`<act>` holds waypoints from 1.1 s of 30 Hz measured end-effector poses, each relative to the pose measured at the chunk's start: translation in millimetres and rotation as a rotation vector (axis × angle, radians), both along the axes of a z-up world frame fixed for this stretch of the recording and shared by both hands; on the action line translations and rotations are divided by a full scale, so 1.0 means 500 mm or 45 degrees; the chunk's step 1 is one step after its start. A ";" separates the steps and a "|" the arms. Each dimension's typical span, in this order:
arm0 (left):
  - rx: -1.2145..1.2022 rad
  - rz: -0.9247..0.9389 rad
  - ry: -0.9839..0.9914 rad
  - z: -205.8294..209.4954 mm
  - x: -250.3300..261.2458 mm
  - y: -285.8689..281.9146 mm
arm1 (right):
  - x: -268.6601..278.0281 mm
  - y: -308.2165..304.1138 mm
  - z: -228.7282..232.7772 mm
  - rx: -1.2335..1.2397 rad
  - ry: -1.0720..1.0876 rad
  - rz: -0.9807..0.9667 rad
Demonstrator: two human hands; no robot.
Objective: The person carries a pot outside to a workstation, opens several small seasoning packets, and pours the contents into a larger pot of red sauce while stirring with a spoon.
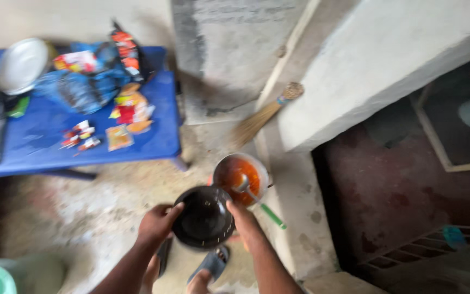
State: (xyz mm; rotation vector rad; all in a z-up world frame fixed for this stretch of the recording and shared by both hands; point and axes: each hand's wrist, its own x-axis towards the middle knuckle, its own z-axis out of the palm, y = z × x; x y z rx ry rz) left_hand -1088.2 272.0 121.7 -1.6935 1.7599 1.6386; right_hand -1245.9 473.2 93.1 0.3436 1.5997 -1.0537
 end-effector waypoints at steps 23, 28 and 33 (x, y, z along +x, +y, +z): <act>-0.686 -0.049 -0.172 0.216 0.397 -0.812 | 0.337 -0.981 0.179 0.157 1.116 0.804; -0.631 -0.104 -0.214 0.161 0.426 -0.941 | 0.384 -1.099 0.160 0.218 0.814 0.716; -0.559 -0.128 -0.203 0.122 0.418 -1.008 | 0.378 -1.153 0.115 0.251 0.950 0.821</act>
